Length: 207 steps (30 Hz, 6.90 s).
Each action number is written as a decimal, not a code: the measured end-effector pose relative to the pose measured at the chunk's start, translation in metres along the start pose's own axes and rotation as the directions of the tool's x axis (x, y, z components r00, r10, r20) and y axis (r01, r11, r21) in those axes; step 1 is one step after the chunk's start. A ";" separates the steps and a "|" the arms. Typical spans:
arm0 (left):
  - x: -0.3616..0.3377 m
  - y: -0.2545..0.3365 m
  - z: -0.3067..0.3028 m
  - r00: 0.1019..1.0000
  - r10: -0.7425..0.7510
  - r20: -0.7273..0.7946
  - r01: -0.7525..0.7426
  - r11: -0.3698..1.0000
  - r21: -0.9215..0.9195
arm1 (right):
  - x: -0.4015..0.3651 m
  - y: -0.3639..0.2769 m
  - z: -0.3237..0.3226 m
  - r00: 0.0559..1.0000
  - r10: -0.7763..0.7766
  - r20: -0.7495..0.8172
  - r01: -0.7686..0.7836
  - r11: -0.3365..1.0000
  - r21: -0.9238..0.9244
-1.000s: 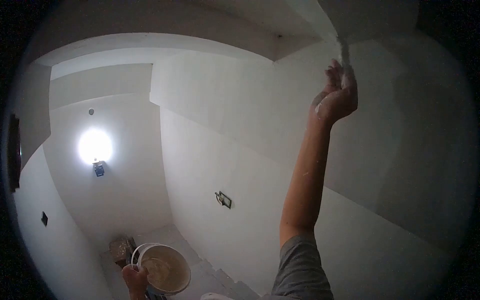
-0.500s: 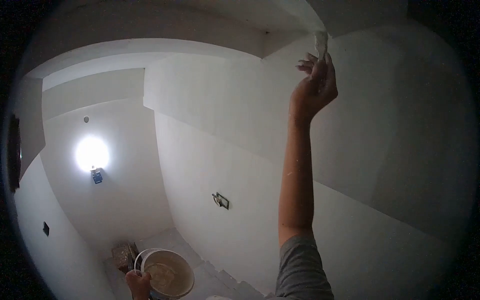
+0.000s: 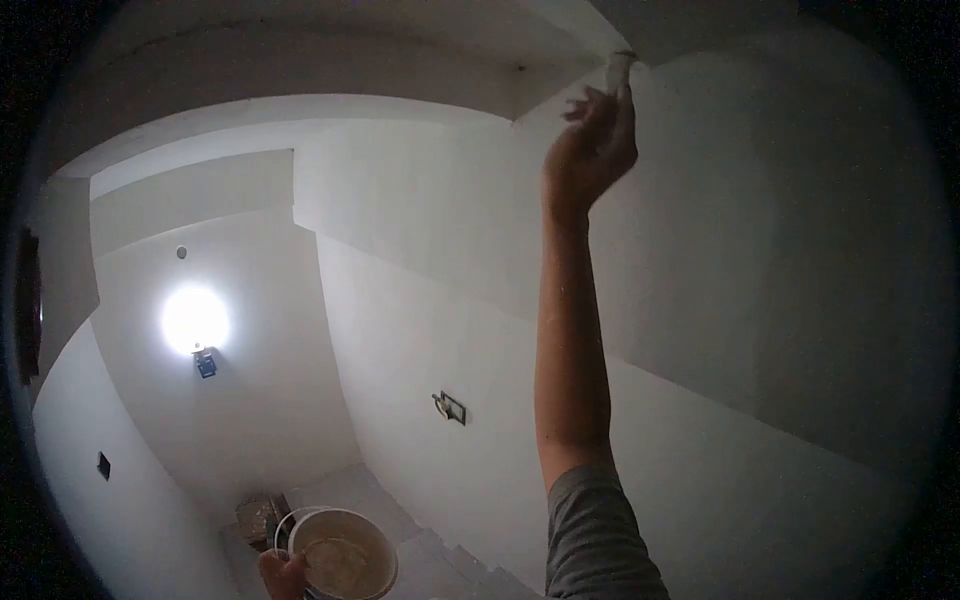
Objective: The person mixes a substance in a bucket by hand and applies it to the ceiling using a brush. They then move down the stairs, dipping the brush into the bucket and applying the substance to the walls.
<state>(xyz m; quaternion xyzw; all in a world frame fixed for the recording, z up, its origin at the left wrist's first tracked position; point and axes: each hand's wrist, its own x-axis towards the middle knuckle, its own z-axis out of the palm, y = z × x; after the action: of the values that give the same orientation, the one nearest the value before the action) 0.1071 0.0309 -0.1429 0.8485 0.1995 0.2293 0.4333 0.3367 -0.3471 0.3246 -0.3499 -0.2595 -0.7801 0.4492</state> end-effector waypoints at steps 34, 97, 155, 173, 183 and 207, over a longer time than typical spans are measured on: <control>0.017 -0.003 0.012 0.968 0.243 -0.066 -0.234 0.964 0.129 | -0.016 -0.012 0.028 0.902 -0.348 0.256 0.359 0.933 0.004; 0.035 -0.008 -0.033 0.965 0.241 -0.100 -0.201 0.932 0.302 | -0.491 -0.275 -0.145 -0.519 0.345 0.782 -0.415 0.698 -0.583; 0.028 0.002 -0.001 0.852 0.523 -0.030 -0.520 0.851 0.074 | -0.488 -0.268 -0.170 -0.481 0.303 0.823 -0.692 0.445 -0.569; 0.033 0.004 -0.028 0.875 0.484 -0.024 -0.470 0.859 0.205 | -0.442 -0.258 -0.154 -0.554 0.163 0.816 -0.703 0.433 -0.564; 0.029 0.003 -0.013 0.852 0.521 -0.046 -0.507 0.845 0.167 | -0.503 -0.271 -0.155 -0.452 0.475 0.756 -0.787 0.187 -0.588; 0.049 -0.021 0.003 0.951 0.138 -0.276 -0.156 0.987 -0.045 | -0.190 -0.149 -0.177 0.478 0.729 0.490 -0.875 0.348 0.336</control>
<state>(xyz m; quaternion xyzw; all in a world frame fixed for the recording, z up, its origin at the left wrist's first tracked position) 0.1459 0.0670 -0.1510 0.8066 0.1858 0.3817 0.4114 0.2164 -0.3066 0.0537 -0.3841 -0.3175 -0.2915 0.8165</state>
